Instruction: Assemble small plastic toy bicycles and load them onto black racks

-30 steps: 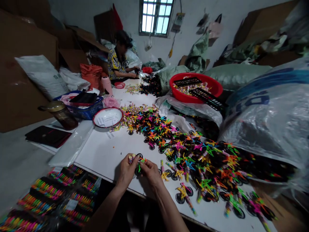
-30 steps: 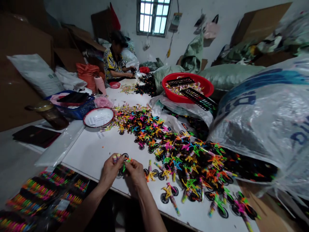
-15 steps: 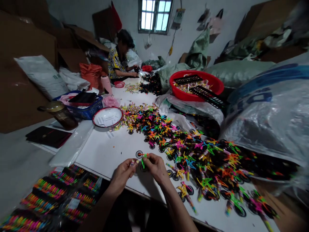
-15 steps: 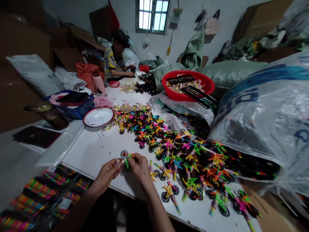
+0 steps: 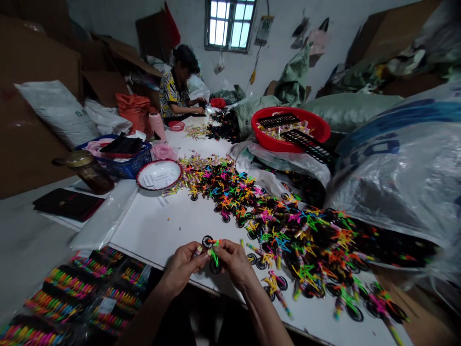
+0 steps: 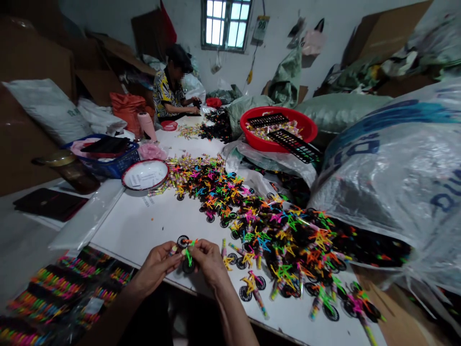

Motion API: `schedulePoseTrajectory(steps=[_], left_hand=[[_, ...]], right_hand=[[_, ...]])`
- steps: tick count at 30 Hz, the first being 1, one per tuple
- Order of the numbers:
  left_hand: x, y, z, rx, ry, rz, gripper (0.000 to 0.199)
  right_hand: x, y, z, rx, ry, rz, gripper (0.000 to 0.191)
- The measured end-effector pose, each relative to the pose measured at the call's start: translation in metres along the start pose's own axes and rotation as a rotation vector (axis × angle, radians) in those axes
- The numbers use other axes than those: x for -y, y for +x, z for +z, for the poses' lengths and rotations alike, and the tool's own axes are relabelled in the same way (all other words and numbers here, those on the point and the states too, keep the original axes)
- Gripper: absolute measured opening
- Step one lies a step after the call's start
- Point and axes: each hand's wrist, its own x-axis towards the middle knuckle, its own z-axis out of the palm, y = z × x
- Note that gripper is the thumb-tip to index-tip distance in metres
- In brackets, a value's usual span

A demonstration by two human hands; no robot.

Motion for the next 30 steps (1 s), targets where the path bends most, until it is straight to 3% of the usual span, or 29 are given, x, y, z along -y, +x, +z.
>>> schedulePoseTrajectory(steps=[4, 6, 8, 10, 12, 13, 16, 17, 18, 19, 20, 21, 24, 27, 30], left_hand=[[0.018, 0.001, 0.002, -0.098, 0.229, 0.057, 0.029], [0.025, 0.002, 0.007, -0.175, 0.233, 0.077, 0.031], [0.026, 0.003, 0.014, -0.209, 0.194, 0.079, 0.031], [0.02, 0.004, 0.019, -0.187, 0.17, 0.056, 0.034], [0.011, 0.006, 0.02, -0.163, 0.126, 0.021, 0.044], [0.008, 0.007, 0.019, -0.168, 0.08, 0.0, 0.05], [0.005, 0.008, 0.017, -0.233, -0.093, -0.092, 0.064], [0.006, 0.007, 0.018, -0.233, -0.124, -0.121, 0.066], [0.008, 0.007, 0.02, -0.21, -0.137, -0.136, 0.066], [0.01, 0.006, 0.024, -0.17, -0.134, -0.137, 0.065], [0.011, 0.006, 0.028, -0.12, -0.12, -0.127, 0.062], [0.012, 0.006, 0.032, -0.069, -0.1, -0.111, 0.058], [0.014, 0.006, 0.035, -0.005, -0.026, -0.068, 0.051], [0.017, 0.009, 0.024, -0.097, 0.003, -0.056, 0.054], [0.019, 0.018, 0.012, -0.238, -0.031, -0.048, 0.06]], right_hand=[[-0.016, 0.001, 0.006, -0.213, -0.276, -0.127, 0.028], [-0.024, 0.004, 0.012, -0.324, -0.461, -0.201, 0.025], [-0.023, 0.005, 0.011, -0.297, -0.511, -0.21, 0.026], [-0.008, -0.001, -0.005, -0.193, -0.48, -0.217, 0.03], [0.022, -0.016, -0.04, -0.246, -0.55, -0.282, 0.034], [0.042, -0.025, -0.061, -0.372, -0.652, -0.339, 0.036], [0.095, -0.041, -0.113, -0.965, -1.194, -0.344, 0.035], [0.106, -0.037, -0.119, -1.086, -1.354, -0.31, 0.032], [0.112, -0.027, -0.118, -1.106, -1.488, -0.293, 0.029], [0.112, -0.011, -0.111, -1.04, -1.579, -0.297, 0.028], [0.109, 0.01, -0.098, -0.877, -1.629, -0.33, 0.028], [0.102, 0.034, -0.082, -0.635, -1.672, -0.407, 0.032], [0.079, 0.101, -0.04, -0.329, -1.686, -0.458, 0.035], [0.068, 0.128, -0.032, -0.252, -1.676, -0.432, 0.028], [0.064, 0.117, -0.045, -0.27, -1.669, -0.453, 0.021]])
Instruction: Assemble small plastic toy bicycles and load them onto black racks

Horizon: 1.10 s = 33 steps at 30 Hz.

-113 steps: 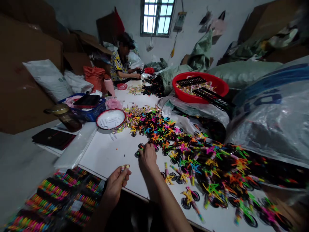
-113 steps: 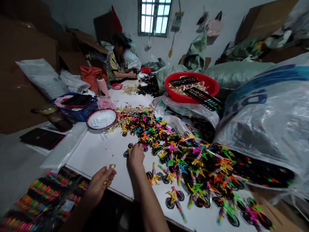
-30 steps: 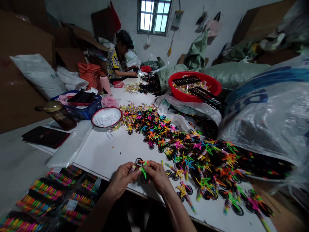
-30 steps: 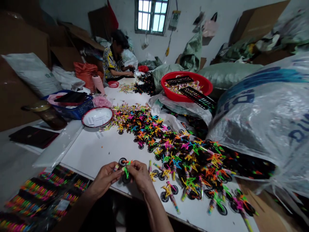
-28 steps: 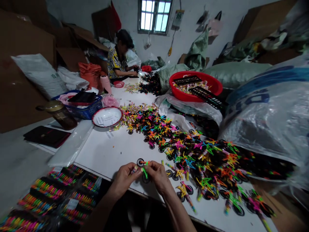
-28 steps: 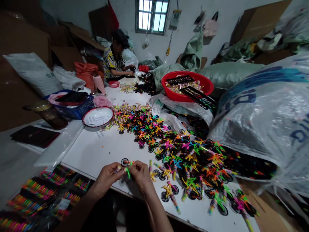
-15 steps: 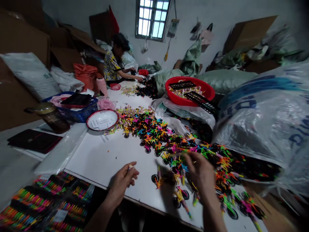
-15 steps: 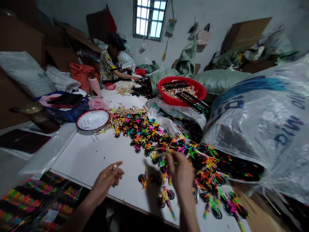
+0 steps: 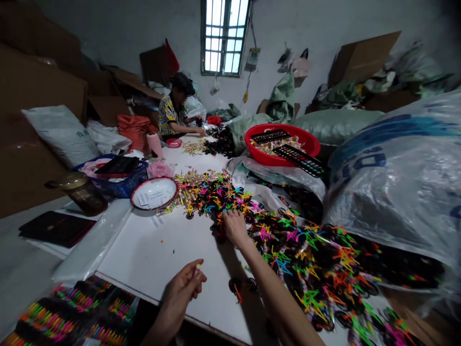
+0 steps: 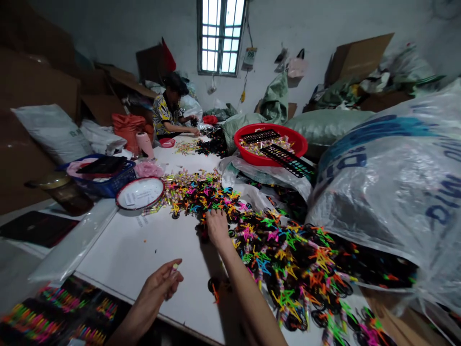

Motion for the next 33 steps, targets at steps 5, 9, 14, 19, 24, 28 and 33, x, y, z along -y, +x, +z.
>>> schedulePoseTrajectory(steps=[5, 9, 14, 19, 24, 28, 33], left_hand=[[-0.012, 0.024, 0.005, -0.162, -0.018, 0.093, 0.067], [-0.016, 0.027, 0.0, -0.134, 0.045, 0.121, 0.052], [-0.006, 0.012, -0.011, -0.111, -0.044, 0.052, 0.046], [-0.004, 0.008, -0.018, -0.112, -0.108, 0.049, 0.041], [-0.003, 0.006, -0.021, -0.012, -0.079, 0.077, 0.037], [-0.002, 0.008, -0.016, 0.043, -0.114, 0.037, 0.033], [-0.008, 0.016, -0.011, -0.03, -0.129, 0.053, 0.038]], right_hand=[[0.006, -0.043, 0.0, 0.004, 0.345, -0.005, 0.014], [0.022, -0.064, 0.013, 0.033, 0.702, 0.048, 0.016], [0.036, -0.072, 0.022, 0.004, 0.81, 0.09, 0.026], [0.048, -0.077, 0.018, 0.05, 0.958, 0.142, 0.02], [0.048, -0.083, 0.005, 0.062, 1.181, 0.128, 0.029], [0.047, -0.086, 0.009, 0.175, 1.289, 0.124, 0.027], [0.035, -0.072, 0.001, -0.245, 1.075, 0.223, 0.03]])
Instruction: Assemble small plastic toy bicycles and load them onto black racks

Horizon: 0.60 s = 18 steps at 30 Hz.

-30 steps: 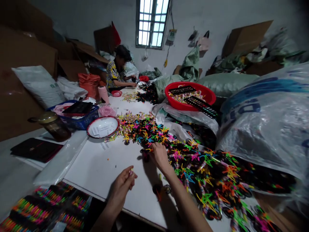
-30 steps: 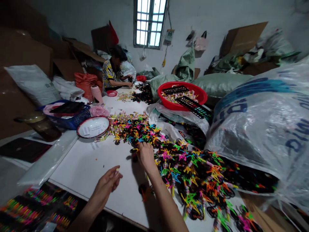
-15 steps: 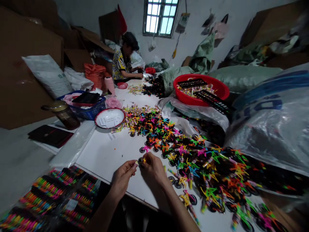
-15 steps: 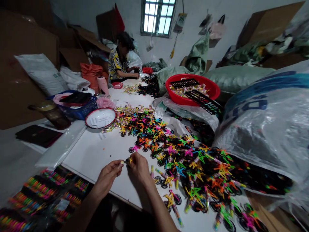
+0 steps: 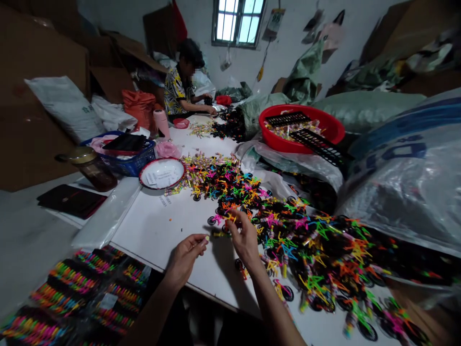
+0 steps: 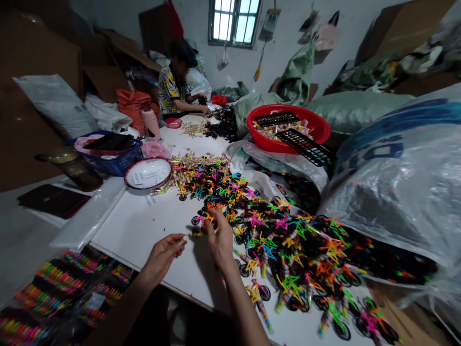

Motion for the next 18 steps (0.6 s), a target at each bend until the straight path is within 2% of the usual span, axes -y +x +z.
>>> schedulePoseTrajectory(steps=[2, 5, 6, 9, 10, 12, 14, 16, 18], left_hand=[[-0.004, 0.002, 0.004, -0.004, -0.004, -0.005, 0.038], [-0.007, 0.002, 0.008, -0.008, -0.013, -0.024, 0.04], [-0.008, 0.001, 0.009, -0.011, -0.019, -0.026, 0.04], [-0.006, 0.0, 0.009, -0.018, -0.053, -0.028, 0.041], [-0.005, -0.001, 0.008, -0.022, -0.067, -0.031, 0.042], [-0.003, -0.002, 0.006, -0.026, -0.09, -0.037, 0.041], [-0.003, -0.003, 0.005, -0.001, -0.092, -0.033, 0.038], [-0.003, -0.006, 0.003, 0.094, -0.061, -0.018, 0.034], [-0.004, -0.009, 0.002, 0.23, -0.009, -0.007, 0.032]], right_hand=[[0.0, 0.009, -0.004, -0.05, 0.001, -0.022, 0.032], [-0.008, 0.018, -0.009, 0.019, -0.061, -0.054, 0.026], [-0.011, 0.021, -0.01, 0.0, -0.074, -0.06, 0.025], [-0.017, 0.026, -0.015, -0.178, 0.072, -0.001, 0.028], [-0.016, 0.027, -0.016, -0.197, 0.157, 0.037, 0.03], [-0.011, 0.024, -0.018, -0.094, 0.308, 0.115, 0.033], [-0.003, 0.015, -0.017, 0.126, 0.398, 0.177, 0.033], [0.005, 0.0, -0.013, 0.317, 0.456, 0.224, 0.034], [0.011, -0.017, -0.007, 0.408, 0.534, 0.287, 0.035]])
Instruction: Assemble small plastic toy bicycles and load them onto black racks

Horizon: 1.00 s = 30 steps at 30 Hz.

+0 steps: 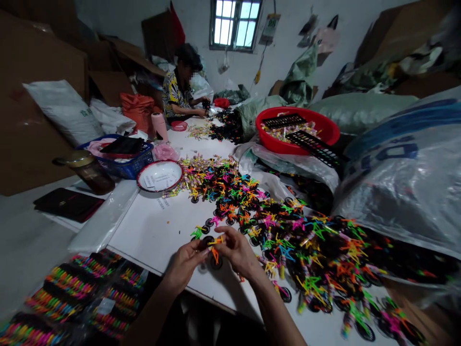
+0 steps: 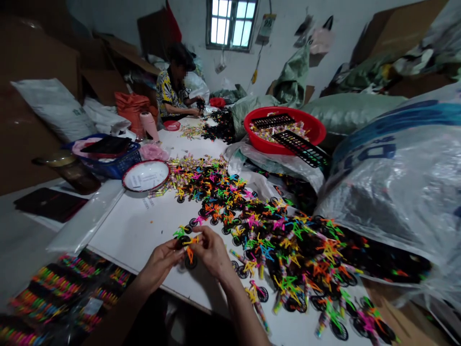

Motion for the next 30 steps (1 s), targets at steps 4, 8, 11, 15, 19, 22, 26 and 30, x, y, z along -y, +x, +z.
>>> schedulePoseTrajectory(steps=[4, 8, 11, 15, 19, 22, 26, 30], left_hand=[[0.002, -0.008, -0.003, 0.131, 0.075, -0.027, 0.034], [0.004, -0.012, -0.003, 0.093, 0.043, -0.067, 0.034], [0.003, -0.014, -0.002, 0.105, 0.071, -0.071, 0.032], [0.009, -0.016, 0.001, 0.073, 0.167, -0.065, 0.03], [0.024, -0.018, 0.01, -0.089, 0.206, -0.06, 0.031], [0.028, -0.021, 0.022, -0.161, 0.195, -0.073, 0.033], [0.019, -0.016, 0.027, -0.002, 0.28, -0.051, 0.034], [-0.013, 0.016, -0.019, -0.153, 0.796, 0.158, 0.041]], right_hand=[[-0.009, -0.015, 0.011, 0.026, 0.188, 0.099, 0.037], [-0.01, -0.019, 0.006, 0.032, 0.224, 0.11, 0.041], [-0.008, -0.022, 0.004, 0.016, 0.164, 0.108, 0.039], [-0.012, -0.029, 0.008, -0.096, -0.076, 0.025, 0.026], [-0.025, -0.032, 0.021, -0.232, -0.478, -0.045, 0.01], [-0.031, -0.028, 0.025, -0.241, -0.471, -0.021, 0.014], [0.006, -0.034, -0.022, -0.274, -0.515, -0.051, 0.031], [0.068, -0.07, -0.118, -0.727, -1.133, -0.274, 0.041]])
